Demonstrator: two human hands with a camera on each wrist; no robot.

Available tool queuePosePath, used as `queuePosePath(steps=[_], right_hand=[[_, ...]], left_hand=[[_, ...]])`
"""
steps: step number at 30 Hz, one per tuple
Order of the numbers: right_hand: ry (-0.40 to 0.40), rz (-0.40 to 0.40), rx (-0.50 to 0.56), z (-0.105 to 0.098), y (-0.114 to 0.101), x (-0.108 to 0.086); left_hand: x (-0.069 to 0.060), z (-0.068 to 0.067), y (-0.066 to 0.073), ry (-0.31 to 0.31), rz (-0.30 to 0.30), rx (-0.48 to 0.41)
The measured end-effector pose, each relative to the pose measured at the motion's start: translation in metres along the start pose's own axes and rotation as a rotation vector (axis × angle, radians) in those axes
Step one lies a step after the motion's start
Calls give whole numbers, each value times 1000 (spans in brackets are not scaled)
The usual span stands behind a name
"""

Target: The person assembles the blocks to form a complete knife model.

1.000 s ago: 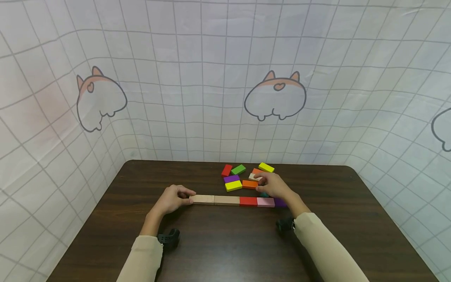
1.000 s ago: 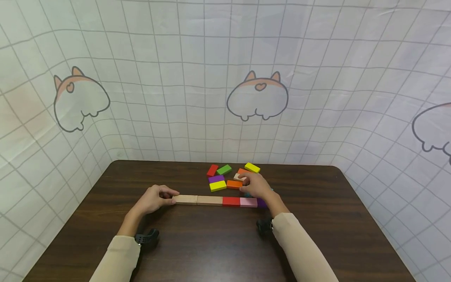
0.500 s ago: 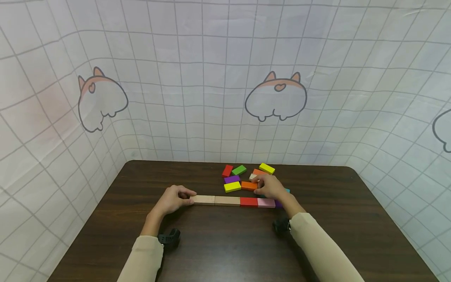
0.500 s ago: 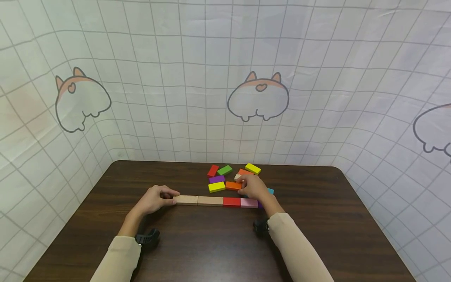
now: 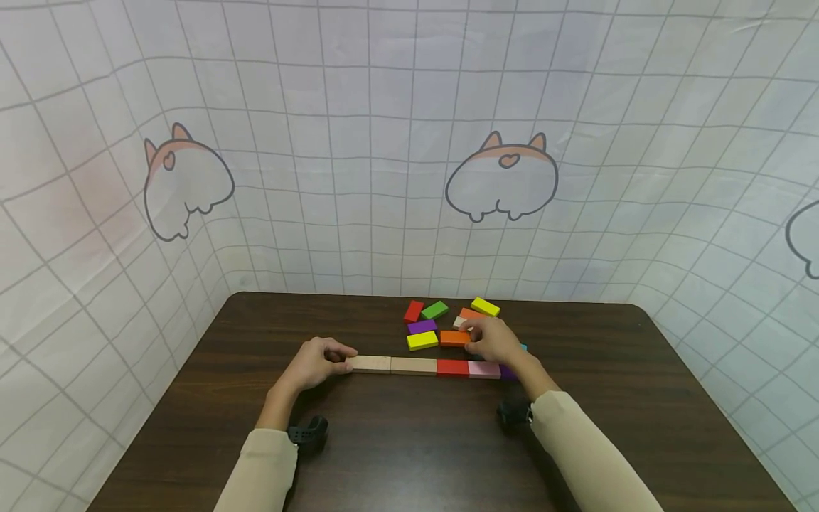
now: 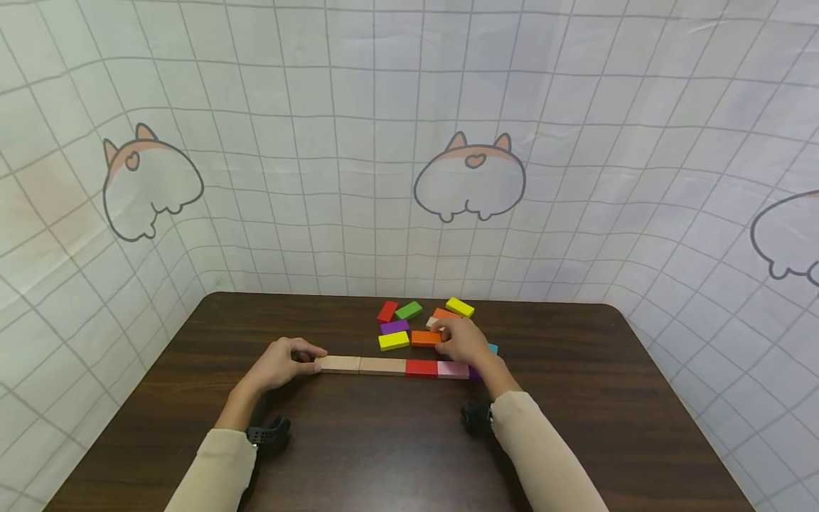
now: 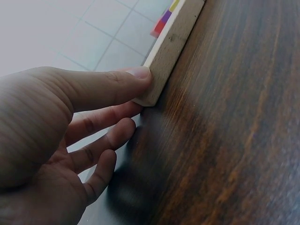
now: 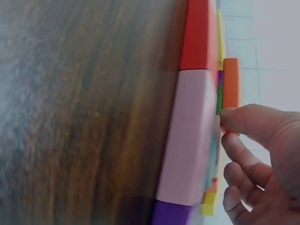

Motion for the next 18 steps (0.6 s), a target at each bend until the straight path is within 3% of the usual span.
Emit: queuePosePath(steps=[10,18], right_hand=[[42,-124,17,-21,-14,-34],[17,-167,21,-16,-18,-60]], left_hand=[[1,0,-1,-3,-8,-7],[0,0,0,-2,-8,-2]])
Point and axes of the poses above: each hand's wrist, its own x-axis towards the middle knuckle, its own z-axis out of the palm, y = z × x, the point moved 6 cm from there along x, towards the middle knuckle, and after that the axes turned 14 degrees about z, right-handed, at the moved point
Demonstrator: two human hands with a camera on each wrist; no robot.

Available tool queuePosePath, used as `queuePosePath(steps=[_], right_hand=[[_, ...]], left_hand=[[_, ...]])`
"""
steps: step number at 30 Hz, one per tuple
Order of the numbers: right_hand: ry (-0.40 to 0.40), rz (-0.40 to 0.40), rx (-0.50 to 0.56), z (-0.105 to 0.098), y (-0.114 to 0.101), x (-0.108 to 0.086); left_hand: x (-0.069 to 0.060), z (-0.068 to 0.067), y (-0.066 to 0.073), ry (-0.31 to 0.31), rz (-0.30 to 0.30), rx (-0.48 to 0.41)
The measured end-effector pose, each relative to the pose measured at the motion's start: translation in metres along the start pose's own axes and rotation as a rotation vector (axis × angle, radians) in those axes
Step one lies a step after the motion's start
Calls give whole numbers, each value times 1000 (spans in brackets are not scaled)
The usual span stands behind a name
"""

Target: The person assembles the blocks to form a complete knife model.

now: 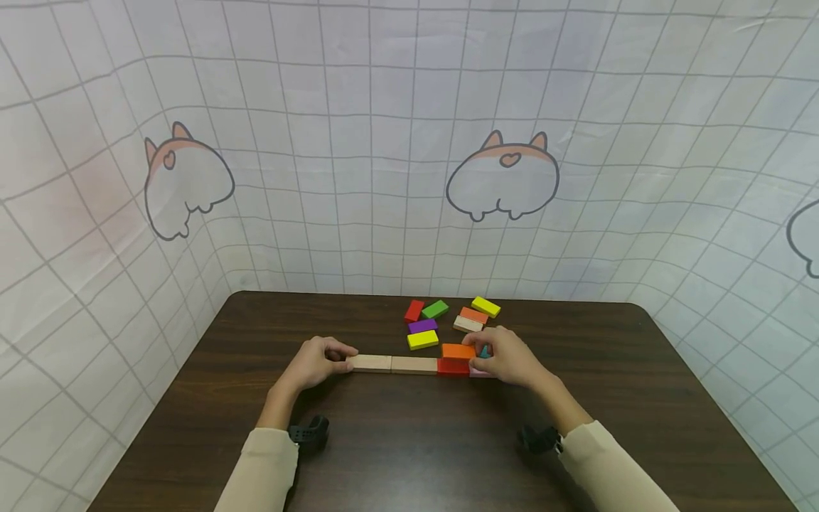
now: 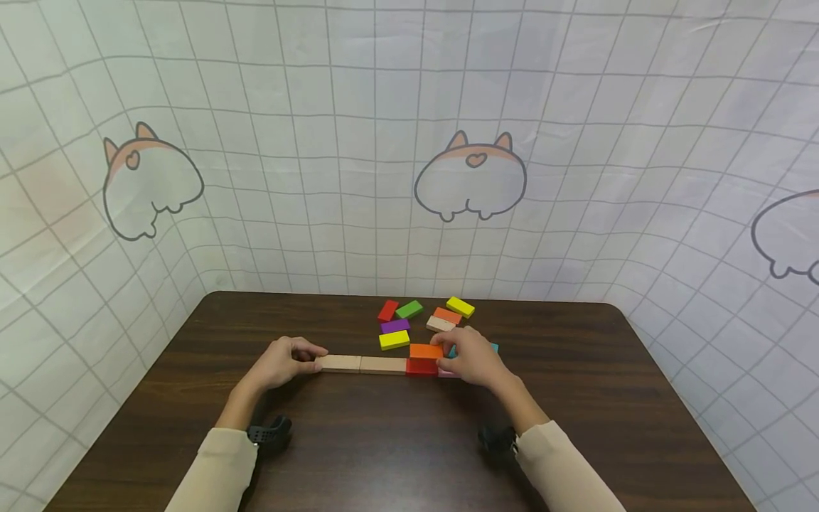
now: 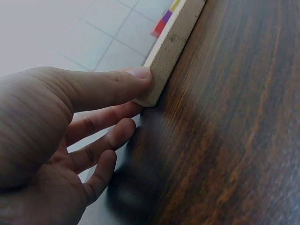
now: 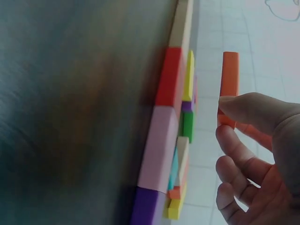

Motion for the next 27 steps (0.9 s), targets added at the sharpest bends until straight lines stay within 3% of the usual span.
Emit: queuePosePath(steps=[7,27], right_hand=[[-47,-23,-15,20,-1,-14],[-76,73,-17,55,-13,-21]], left_hand=[[0,0,1,-4,2,6],[0,1,-3,-3,-3,3]])
Point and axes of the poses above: each hand's wrist, its own x-axis towards the middle knuckle, its own z-axis out of the palm, y = z × x, the point moved 6 cm from there along x, towards the middle knuckle, and after that the axes turned 14 degrees about z, right-handed, at the moved point
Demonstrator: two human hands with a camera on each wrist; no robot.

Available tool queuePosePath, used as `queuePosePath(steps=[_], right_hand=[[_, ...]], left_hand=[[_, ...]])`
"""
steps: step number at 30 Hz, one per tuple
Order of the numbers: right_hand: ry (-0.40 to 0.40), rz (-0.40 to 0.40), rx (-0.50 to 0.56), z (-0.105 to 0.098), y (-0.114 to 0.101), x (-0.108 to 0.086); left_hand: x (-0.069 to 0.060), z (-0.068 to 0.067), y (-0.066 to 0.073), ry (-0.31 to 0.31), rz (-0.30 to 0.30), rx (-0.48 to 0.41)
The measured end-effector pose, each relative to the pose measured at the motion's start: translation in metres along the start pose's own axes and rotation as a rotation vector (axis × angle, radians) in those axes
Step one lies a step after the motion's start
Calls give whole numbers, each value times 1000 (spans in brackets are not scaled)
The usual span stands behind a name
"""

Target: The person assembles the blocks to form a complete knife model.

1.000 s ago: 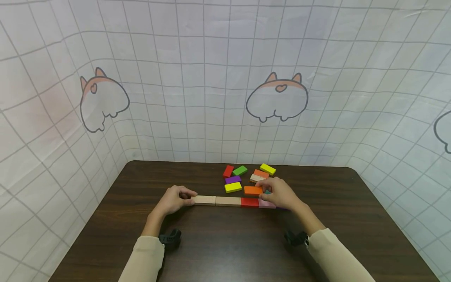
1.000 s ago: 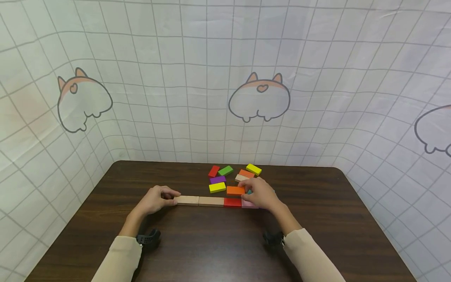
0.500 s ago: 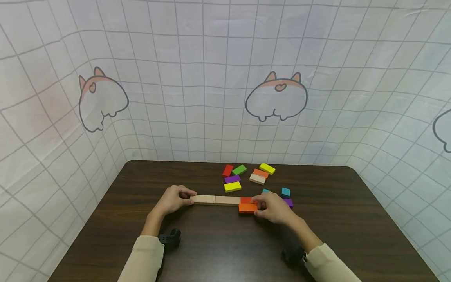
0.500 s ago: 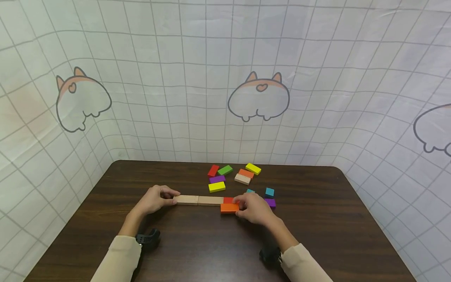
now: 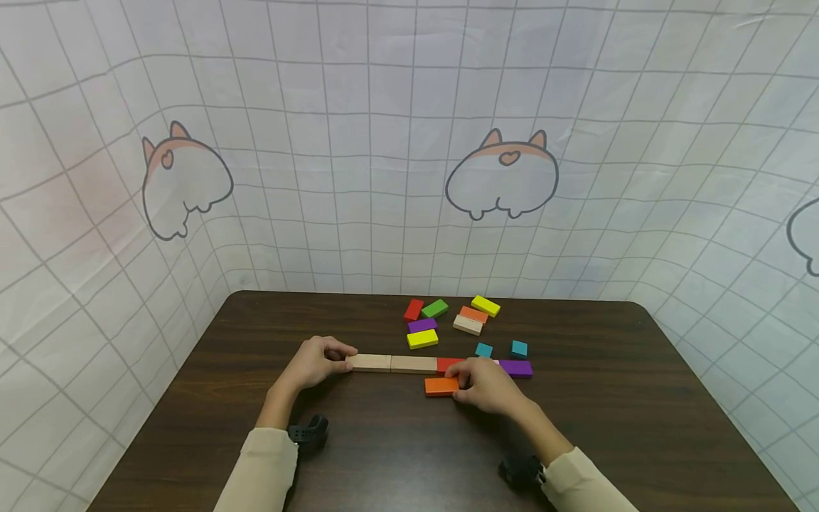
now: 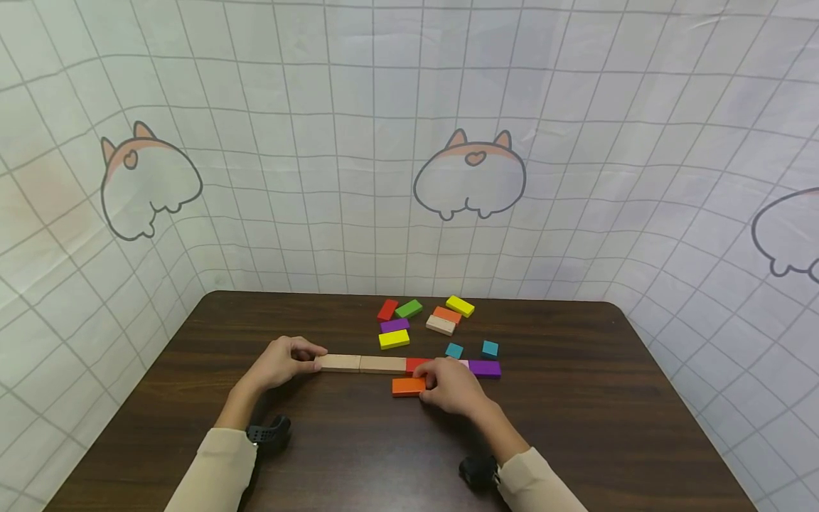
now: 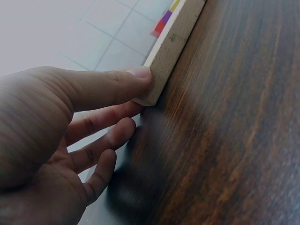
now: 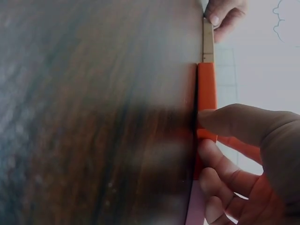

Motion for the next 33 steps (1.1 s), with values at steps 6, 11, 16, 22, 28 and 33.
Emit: queuePosePath(steps=[6,11,16,22,28,33], right_hand=[[-10,17,16,1,0,-1],[-17,-22,43,-7,-2,-4],[-32,-58,57,-10,-4,-6],[-36,-46,61,-4,-5,-2],[-24,-51,50,-1,-14,1],[-13,-48,23,1,-18,6]], left_hand=[[0,-1,2,2,6,-2],[0,-1,2,-3,4,-4],[-1,-1,2,-3,8,1],[-1,-1,1,-5,7,1],[-2,-1,1,-1,7,-6],[-1,0,2,-3,11,-3]])
Point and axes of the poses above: each hand's wrist, its own x-axis towards the middle knuckle, its own z-axis out of the palm, y = z × x, the point moved 6 cm from there along x, towards the middle knuckle, and after that the axes turned 14 degrees about z, right-handed, at the moved point
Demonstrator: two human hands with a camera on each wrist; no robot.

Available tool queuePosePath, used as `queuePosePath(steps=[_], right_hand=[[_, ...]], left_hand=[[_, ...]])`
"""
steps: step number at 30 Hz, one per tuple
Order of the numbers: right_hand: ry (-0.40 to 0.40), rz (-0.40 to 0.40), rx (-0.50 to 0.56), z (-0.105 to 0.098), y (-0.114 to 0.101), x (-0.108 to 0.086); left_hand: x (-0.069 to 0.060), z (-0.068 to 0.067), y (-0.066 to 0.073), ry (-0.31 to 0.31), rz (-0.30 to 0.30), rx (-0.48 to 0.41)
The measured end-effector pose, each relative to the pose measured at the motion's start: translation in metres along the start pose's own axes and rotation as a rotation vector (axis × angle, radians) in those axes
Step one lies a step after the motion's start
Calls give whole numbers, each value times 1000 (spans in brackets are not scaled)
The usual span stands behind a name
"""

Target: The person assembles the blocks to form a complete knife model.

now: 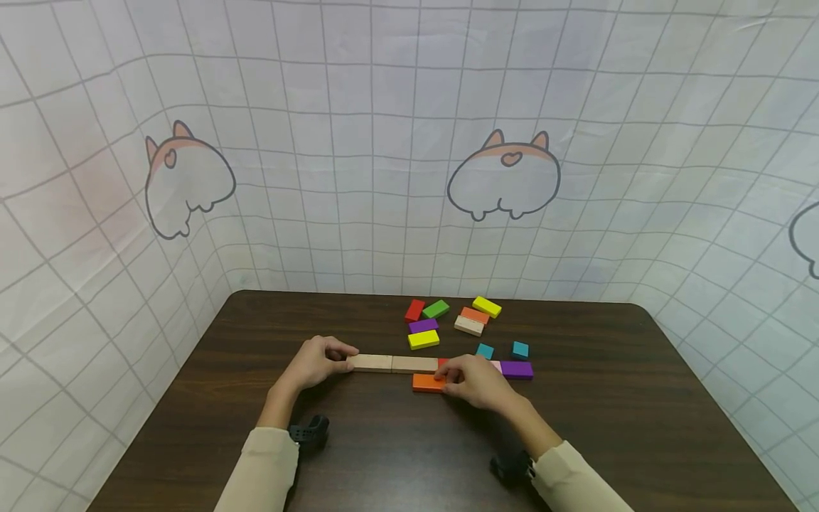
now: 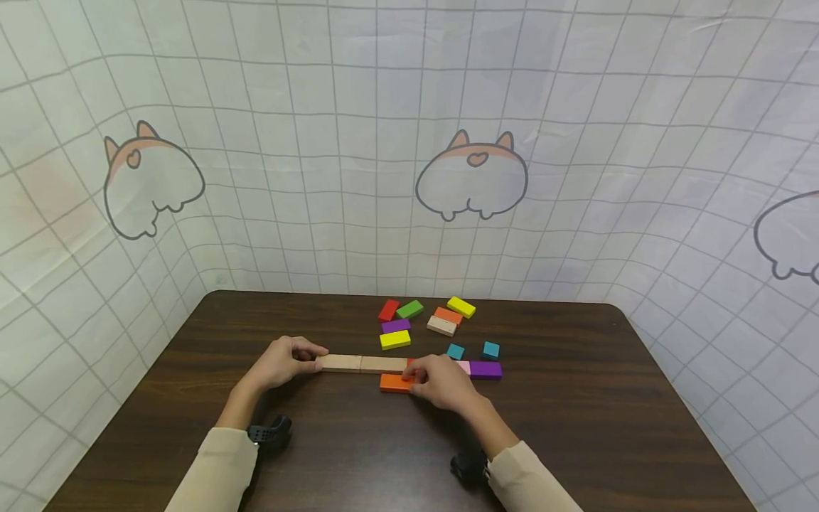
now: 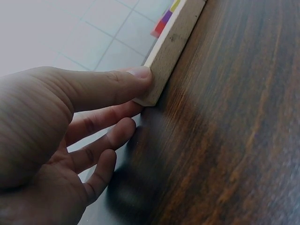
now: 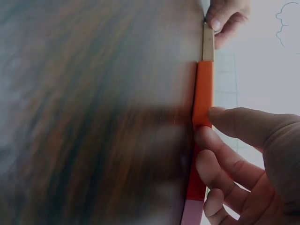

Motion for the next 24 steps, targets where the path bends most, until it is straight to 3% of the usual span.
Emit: queuePosePath(steps=[24], right_hand=[[-7,39,-9,5,-6,11]], left_hand=[[0,0,-1,4,-6,8]])
Point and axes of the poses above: each hand's wrist, its own x-axis towards the middle knuckle, its own z-axis out of the palm, y = z × x, the point moved 6 cm from there along x, towards the middle knuckle, and after that the axes turned 14 degrees about z, right-handed, at the moved point
